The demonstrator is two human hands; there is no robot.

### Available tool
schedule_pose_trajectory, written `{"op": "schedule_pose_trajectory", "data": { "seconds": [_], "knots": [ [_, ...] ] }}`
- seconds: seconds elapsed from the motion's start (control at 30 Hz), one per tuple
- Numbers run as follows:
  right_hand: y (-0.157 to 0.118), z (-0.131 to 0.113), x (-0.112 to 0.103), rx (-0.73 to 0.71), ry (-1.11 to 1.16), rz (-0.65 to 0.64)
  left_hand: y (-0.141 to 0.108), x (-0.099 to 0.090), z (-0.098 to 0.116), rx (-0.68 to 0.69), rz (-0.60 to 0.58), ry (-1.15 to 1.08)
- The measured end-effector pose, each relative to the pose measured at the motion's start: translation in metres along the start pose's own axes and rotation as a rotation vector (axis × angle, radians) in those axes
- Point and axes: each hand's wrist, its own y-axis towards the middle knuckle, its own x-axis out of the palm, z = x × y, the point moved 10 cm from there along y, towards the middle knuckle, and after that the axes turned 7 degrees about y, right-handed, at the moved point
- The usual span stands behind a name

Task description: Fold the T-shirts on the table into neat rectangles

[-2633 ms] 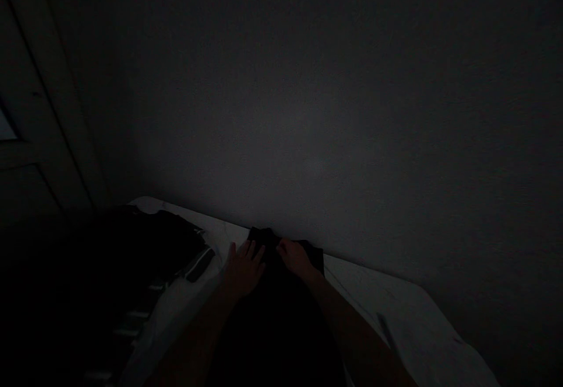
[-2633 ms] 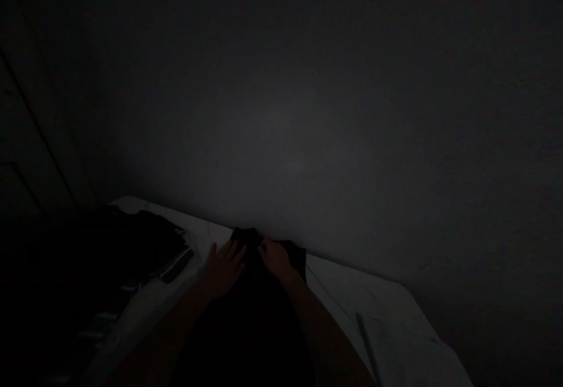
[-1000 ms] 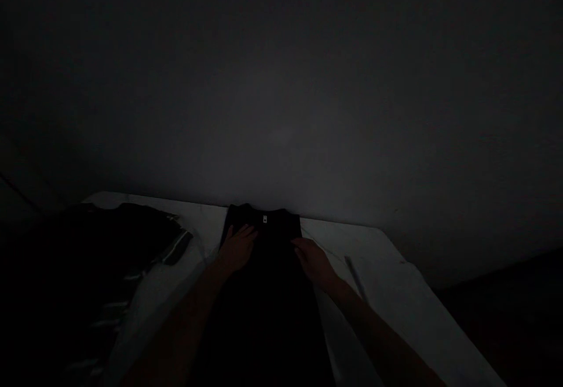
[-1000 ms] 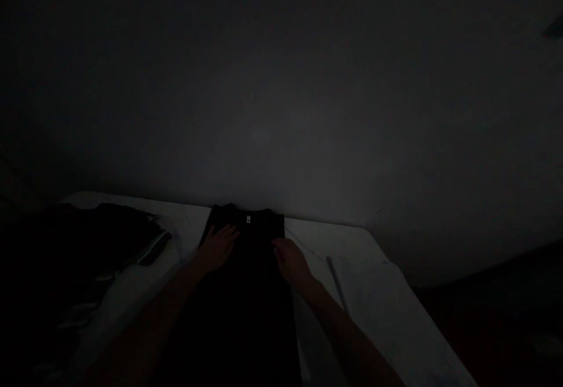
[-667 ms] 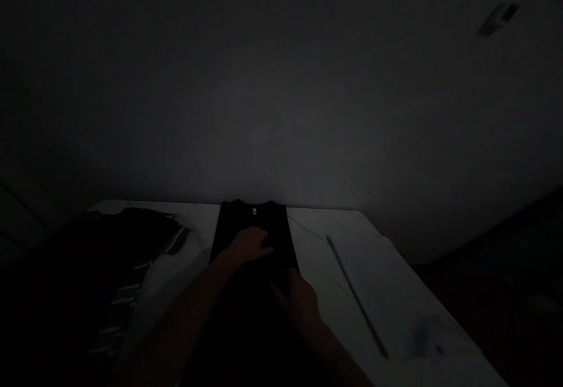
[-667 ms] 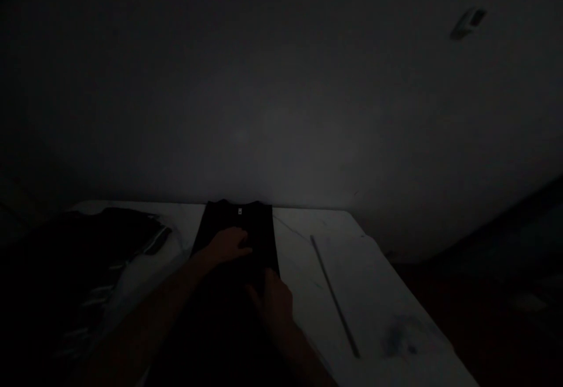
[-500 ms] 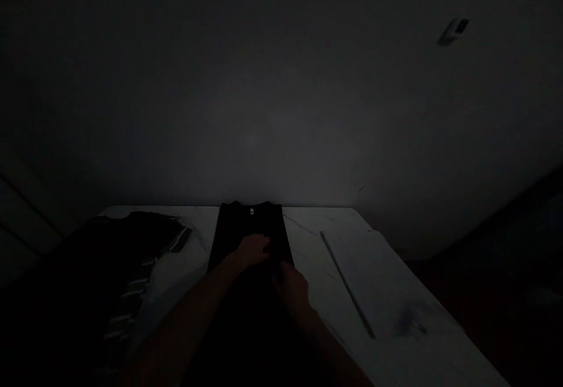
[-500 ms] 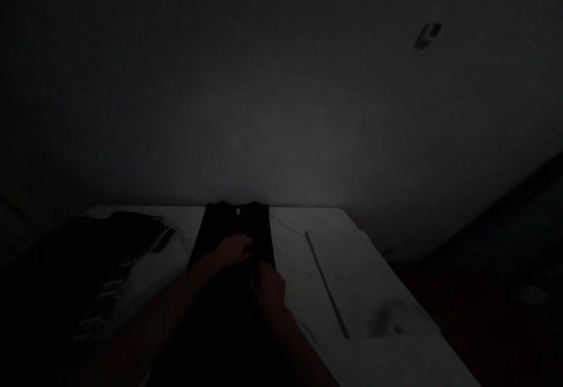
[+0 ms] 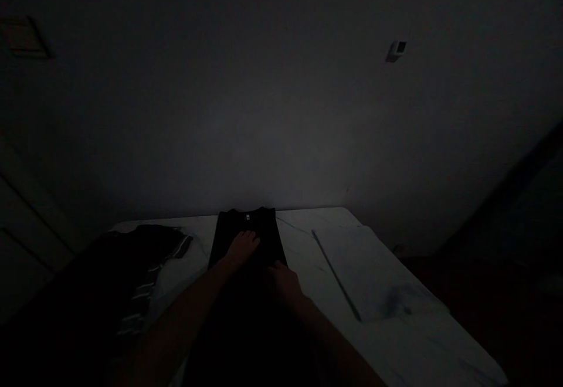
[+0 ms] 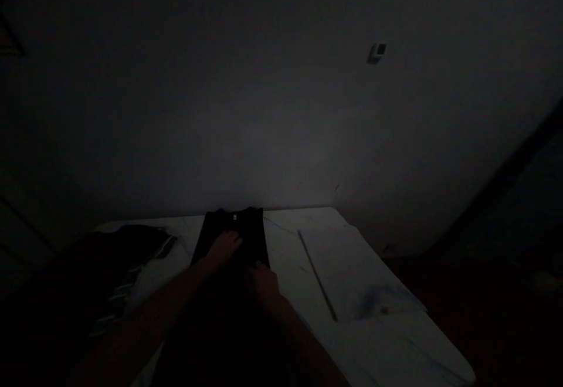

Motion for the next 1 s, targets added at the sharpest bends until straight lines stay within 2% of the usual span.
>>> {"op": "schedule_pose_trajectory", "data": {
  "seconds": [0.1, 0.23, 0.4, 0.57, 0.63, 0.77, 1.0],
  "knots": [
    [-0.003, -0.002, -0.003, -0.013, -0.022, -0.005, 0.004, -0.004, -0.001, 0.003, 0.023, 0.006],
    [-0.002, -0.001, -0.009, -0.017, 0.02, -0.006, 0.013, -0.009, 0.004, 0.011, -0.005, -0.012],
    [0.001, 0.002, -0.02, -0.047, 0.071, 0.07, 0.03, -0.014, 0.018, -0.02, -0.006, -0.063],
    [-0.013, 0.004, 0.009, -0.112, 0.103, 0.036, 0.055, 0.005, 0.027, 0.031, -0.079, -0.092],
    [-0.019, 0.008, 0.021, -0.107, 0.126, 0.016, 0.075, 0.01, 0.023, 0.029, -0.082, -0.091],
    [-0.022, 0.016, 0.032, -0.092, 0.161, 0.009, 0.116, 0.019, 0.019, 0.086, -0.058, -0.108],
    [-0.014, 0.033, 0.059, -0.059, 0.197, -0.009, 0.159, 0.06, -0.001, -0.027, -0.091, -0.113]
  ]
}}
